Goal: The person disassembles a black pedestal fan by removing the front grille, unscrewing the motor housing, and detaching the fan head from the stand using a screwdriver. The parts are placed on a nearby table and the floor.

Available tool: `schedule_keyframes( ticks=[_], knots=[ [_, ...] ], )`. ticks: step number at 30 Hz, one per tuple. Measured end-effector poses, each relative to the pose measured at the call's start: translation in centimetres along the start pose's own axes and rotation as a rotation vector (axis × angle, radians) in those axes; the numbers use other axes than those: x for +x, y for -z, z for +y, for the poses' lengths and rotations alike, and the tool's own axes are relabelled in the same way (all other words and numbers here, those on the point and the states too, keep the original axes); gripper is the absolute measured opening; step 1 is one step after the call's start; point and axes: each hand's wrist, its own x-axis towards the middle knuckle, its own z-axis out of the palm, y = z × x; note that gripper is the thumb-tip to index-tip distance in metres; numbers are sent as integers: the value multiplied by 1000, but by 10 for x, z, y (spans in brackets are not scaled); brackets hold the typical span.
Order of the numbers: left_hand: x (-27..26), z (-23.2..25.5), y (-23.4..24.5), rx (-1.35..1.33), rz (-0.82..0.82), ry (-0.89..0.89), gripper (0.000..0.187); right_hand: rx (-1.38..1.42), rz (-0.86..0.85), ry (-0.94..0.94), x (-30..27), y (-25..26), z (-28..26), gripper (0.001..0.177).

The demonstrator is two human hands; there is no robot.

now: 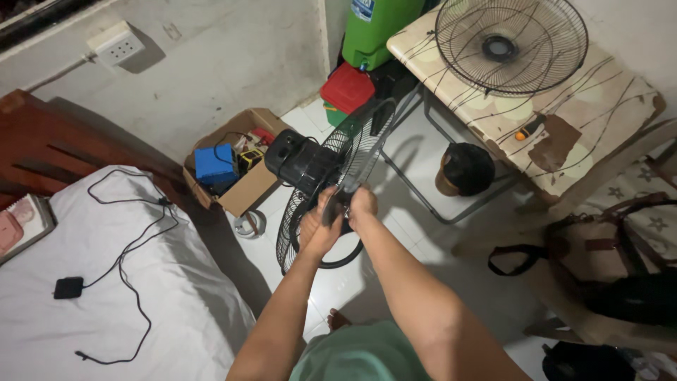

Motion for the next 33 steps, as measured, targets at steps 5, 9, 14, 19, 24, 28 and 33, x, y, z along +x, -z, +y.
schedule_keyframes(
  ticks=[5, 9, 14, 19, 24, 28, 33],
  knots=[
    [13, -11, -19, 152, 41, -32, 34, -421, 98, 295, -19, 10, -7, 47],
    [14, -30, -43, 164, 266, -235, 27, -349, 141, 493, -16, 9, 10, 40],
    [23, -26, -38, 132, 48, -16, 21, -207, 215, 540, -11, 1, 21, 35],
    [23, -33, -49, 297, 237, -78, 31, -248, 286, 602, -1, -6, 32, 31],
    [28, -46, -51, 226, 175, -61, 27, -239, 283, 671, 6, -10, 37, 29],
    [30, -24, -36, 178, 143, -27, 27, -187, 257, 834, 7, -8, 35, 25],
    [40, -16, -18, 71, 27, -24, 24, -301, 239, 873, 13, -9, 36, 21]
  ],
)
